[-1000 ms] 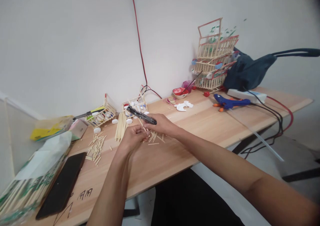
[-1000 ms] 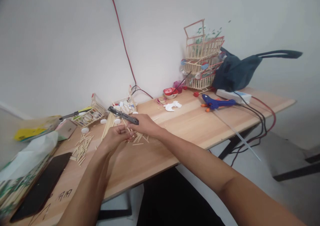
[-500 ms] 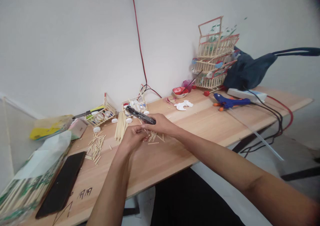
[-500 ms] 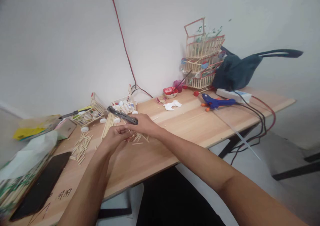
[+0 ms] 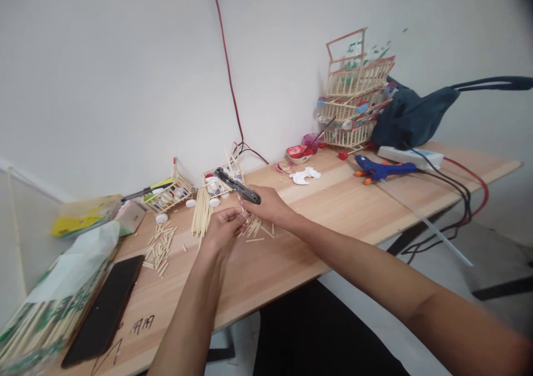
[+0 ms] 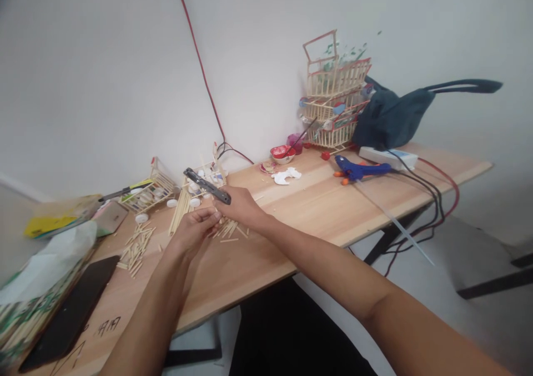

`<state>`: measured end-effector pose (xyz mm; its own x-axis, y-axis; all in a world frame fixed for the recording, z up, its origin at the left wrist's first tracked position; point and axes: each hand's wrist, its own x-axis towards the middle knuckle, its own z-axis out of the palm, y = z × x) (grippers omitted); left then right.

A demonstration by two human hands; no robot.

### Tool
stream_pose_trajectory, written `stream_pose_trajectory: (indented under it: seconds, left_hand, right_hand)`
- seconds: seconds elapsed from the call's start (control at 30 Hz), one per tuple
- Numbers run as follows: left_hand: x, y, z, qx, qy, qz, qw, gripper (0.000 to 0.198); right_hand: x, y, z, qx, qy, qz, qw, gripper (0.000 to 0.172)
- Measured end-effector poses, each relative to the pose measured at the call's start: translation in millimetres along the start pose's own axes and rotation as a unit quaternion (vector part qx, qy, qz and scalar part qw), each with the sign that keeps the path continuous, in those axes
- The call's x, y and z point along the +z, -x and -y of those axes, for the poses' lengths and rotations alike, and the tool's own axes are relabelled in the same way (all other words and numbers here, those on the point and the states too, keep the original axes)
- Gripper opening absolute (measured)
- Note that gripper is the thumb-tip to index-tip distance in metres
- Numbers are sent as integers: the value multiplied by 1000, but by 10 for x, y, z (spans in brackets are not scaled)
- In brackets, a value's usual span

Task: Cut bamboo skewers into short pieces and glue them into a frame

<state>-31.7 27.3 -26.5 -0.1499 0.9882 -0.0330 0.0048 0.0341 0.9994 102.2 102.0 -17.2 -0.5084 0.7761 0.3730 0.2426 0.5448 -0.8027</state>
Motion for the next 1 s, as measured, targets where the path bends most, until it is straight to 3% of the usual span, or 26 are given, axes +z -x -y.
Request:
stream_pose_trajectory:
  seconds: [0.23, 0.43, 0.7, 1.0]
  left_hand:
    - [-34, -7, 4, 15, -18, -8, 1000, 39]
    - [4, 9, -14, 27, -32, -7, 999, 39]
    - [8, 0, 8, 5, -37, 2, 999, 41]
    - [46, -2, 14, -15, 67, 47, 997, 35]
  right_hand:
    - [-6, -30, -72, 1, -49, 21, 999, 23]
    - [19, -17, -71, 4, 10, 19, 1000, 16]
    - [1, 6, -13, 17, -17, 3, 1000, 16]
    - [6, -2, -38, 11, -16, 6, 1000, 16]
